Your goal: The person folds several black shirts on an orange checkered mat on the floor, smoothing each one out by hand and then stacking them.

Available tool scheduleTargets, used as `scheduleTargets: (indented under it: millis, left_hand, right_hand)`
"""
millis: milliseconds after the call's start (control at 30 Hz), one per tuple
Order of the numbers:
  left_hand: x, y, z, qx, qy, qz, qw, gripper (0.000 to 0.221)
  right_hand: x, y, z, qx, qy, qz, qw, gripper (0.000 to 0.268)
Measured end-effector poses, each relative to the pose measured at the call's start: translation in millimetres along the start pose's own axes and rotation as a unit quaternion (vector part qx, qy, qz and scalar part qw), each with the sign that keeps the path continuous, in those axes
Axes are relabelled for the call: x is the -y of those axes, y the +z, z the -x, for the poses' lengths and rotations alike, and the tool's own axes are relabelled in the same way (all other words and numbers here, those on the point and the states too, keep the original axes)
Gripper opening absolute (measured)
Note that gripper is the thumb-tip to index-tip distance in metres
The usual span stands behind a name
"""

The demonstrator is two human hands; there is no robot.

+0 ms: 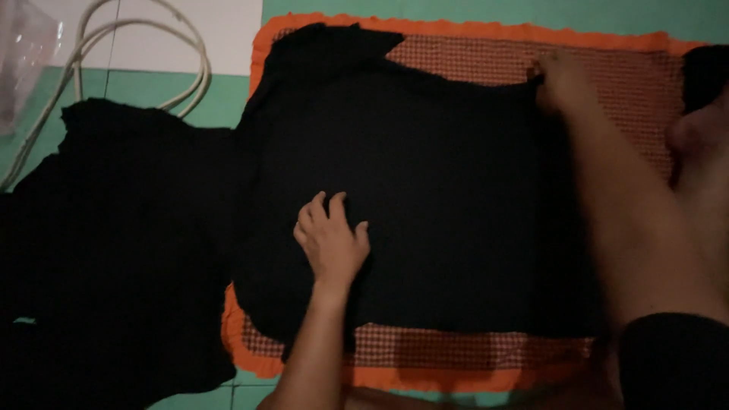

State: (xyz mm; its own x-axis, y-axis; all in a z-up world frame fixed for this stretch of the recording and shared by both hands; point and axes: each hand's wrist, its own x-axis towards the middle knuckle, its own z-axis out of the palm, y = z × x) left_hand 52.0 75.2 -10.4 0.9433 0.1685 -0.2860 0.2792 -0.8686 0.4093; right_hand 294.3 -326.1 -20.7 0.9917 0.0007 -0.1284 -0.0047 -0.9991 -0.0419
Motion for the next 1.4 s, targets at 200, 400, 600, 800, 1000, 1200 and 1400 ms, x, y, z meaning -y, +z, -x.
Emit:
scheduleTargets:
  millis: [200, 400, 600, 800, 1000, 1200, 1400]
  left_hand:
    - [-23, 18, -11, -0.06, 0.173, 0.075, 0.98, 0.054]
    - [-105, 32, -128, -0.051, 0.31, -0.08, 0.946, 0.054]
    - [-130, 68, -247, -0.058, 0.279, -0.25, 0.925, 0.048]
    - [-136, 18, -264, 0.056, 0.217, -0.324, 0.919, 0.046]
    - [-111, 7, -291, -0.011, 0.177, -0.196, 0.964, 0.032]
    - [-97, 0, -306, -0.031, 0.226, -0.097, 0.969, 0.04]
    - [-95, -23, -296, 0.024, 0.196, 0.023, 0.98, 0.029]
  right_hand:
    - [-44, 13, 8, 0.037, 0.021, 0.007, 0.999, 0.064]
    - [-77, 27, 10, -0.064, -0.013, 0.048, 0.997, 0.039]
    - [-127, 50, -2, -0.105, -0.094, 0.106, 0.984, 0.057]
    - [-96, -21, 24, -0.021, -0.055, 0.085, 0.995, 0.017]
    - [-125, -11, 3, 0.033, -0.059, 0.114, 0.991, 0.046]
    - [-118, -51, 9, 0.126, 0.018, -0.131, 0.983, 0.036]
    - [-145, -43, -8, -0.031, 0.035, -0.143, 0.989, 0.016]
